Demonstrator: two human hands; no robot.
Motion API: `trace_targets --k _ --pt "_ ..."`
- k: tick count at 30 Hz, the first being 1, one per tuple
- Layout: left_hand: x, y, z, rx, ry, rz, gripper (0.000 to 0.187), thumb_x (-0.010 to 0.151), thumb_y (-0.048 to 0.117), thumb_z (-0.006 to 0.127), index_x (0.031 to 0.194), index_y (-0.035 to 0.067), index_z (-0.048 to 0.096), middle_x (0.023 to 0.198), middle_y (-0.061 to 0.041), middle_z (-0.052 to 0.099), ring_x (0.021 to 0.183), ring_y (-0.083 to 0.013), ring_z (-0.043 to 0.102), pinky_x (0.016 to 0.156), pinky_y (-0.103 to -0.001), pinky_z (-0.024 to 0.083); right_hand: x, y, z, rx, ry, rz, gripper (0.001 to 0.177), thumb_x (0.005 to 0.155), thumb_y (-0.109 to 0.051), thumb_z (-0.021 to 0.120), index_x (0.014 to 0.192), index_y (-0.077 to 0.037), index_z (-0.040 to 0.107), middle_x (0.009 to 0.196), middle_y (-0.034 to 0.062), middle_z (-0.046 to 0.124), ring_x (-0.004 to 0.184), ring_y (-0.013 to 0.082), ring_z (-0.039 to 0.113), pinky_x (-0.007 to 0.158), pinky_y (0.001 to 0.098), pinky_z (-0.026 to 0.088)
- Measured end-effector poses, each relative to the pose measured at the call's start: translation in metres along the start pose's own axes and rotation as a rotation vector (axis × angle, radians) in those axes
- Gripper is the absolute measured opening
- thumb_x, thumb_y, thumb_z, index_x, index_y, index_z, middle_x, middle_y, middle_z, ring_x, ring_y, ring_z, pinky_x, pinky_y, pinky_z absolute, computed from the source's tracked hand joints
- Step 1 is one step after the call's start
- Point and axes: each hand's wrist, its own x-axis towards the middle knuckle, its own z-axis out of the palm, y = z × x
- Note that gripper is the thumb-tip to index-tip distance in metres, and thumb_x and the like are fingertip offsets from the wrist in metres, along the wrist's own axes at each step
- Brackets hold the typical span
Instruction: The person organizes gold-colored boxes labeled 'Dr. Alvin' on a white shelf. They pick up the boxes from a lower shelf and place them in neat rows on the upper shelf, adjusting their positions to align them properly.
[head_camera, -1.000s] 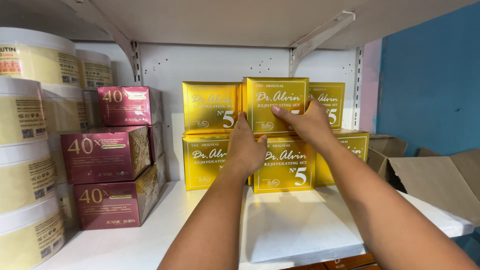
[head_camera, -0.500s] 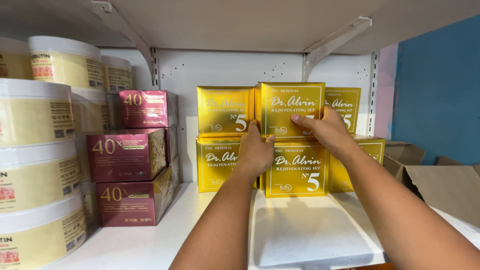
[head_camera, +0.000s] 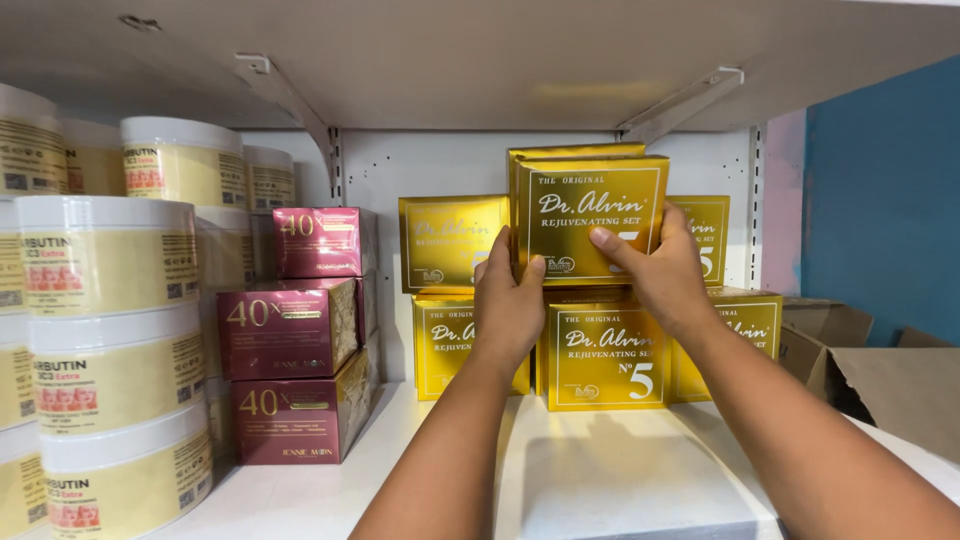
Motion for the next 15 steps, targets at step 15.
trace_targets --k 15 --pt "0.006 0.001 -0.009 -0.049 0.231 0.056 0.054 0.092 0.031 0.06 0.136 0.0 0.053 0.132 -0.015 0.06 0.122 -0.0346 0.045 0.109 -0.045 0.033 -0.028 -0.007 0.03 -0.302 0.195 -0.532 0.076 0.092 -0.012 0.089 0.138 0.003 0.031 0.128 0.0221 0.043 0.122 0.0277 0.051 0.108 0.0396 0.046"
